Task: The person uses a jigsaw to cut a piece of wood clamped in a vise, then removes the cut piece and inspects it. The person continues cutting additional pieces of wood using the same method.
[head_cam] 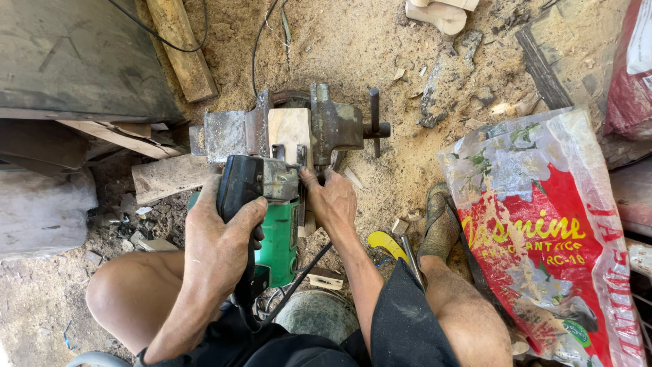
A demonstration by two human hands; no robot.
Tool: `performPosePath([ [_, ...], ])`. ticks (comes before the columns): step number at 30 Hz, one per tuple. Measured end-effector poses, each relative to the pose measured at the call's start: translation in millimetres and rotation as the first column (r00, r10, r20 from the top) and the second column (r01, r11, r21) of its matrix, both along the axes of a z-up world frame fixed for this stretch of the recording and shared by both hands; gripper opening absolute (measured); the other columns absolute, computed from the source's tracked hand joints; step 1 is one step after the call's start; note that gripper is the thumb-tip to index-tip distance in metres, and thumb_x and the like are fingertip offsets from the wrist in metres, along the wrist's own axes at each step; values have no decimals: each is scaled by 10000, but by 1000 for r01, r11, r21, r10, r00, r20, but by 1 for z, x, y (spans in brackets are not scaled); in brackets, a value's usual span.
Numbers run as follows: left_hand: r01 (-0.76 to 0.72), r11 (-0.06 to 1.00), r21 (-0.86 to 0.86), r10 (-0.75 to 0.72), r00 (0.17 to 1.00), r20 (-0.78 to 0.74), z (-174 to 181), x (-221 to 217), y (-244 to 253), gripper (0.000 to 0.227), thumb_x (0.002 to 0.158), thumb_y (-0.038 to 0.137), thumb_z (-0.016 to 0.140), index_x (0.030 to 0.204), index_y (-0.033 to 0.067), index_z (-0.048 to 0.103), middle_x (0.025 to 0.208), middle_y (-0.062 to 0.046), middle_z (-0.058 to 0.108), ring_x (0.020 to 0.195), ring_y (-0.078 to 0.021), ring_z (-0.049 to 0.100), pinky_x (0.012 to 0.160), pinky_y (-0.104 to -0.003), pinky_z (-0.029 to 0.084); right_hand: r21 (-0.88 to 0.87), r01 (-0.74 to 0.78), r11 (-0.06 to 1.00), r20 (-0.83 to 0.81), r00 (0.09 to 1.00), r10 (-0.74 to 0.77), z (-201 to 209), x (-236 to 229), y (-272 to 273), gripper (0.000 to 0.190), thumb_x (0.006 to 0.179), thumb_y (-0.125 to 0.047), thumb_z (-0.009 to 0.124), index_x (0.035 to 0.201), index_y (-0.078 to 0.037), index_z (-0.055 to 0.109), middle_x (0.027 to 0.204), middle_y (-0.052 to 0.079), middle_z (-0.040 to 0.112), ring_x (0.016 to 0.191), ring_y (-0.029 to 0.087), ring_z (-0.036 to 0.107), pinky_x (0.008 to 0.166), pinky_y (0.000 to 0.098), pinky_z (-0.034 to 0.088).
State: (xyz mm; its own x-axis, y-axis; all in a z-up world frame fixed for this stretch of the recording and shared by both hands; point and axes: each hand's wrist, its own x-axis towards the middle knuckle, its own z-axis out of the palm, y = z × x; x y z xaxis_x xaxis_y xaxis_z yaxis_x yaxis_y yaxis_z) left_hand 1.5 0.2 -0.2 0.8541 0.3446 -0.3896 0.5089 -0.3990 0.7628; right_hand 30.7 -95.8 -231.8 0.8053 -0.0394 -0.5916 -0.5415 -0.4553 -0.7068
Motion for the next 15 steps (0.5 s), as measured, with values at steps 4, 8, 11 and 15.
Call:
performPosePath([
  [4, 23, 1000, 0, -23, 1000, 21, 1, 1, 1, 239, 856, 126, 702, 1057, 6, 654, 750, -28, 666, 599, -86, 587, 526, -256, 498, -30, -6, 1000, 65, 998, 8, -1, 0, 0, 672, 921, -662, 577, 824, -11, 713, 603, 103, 597, 560, 221, 587, 522, 413, 488],
  [8, 34, 999, 12, -34, 999, 19, 1, 2, 2, 241, 858, 126, 706, 1059, 4, 650, 752, -33, 666, 600, -88, 585, 530, -260, 499, -38, -4, 999, 55, 998, 6, -1, 1, 1, 656, 918, -665, 580, 889, -20, 693, 601, 98, 584, 546, 218, 564, 500, 411, 472],
  [11, 34, 999, 6, -34, 999, 17, 0, 3, 2, 244, 855, 127, 709, 1052, 0, 644, 751, -33, 662, 600, -91, 584, 530, -265, 497, -36, -1, 999, 60, 998, 3, -2, 1, 1, 657, 913, -663, 578, 877, -18, 700, 604, 108, 599, 561, 229, 586, 525, 424, 490],
  [15, 38, 999, -7, -38, 999, 19, -1, 4, 4, 243, 854, 132, 710, 1049, 2, 649, 753, -29, 658, 604, -91, 584, 534, -263, 496, -14, 6, 1000, 22, 1000, -5, -1, 2, 1, 654, 908, -672, 559, 890, -33, 699, 602, 103, 600, 568, 231, 594, 530, 434, 515],
])
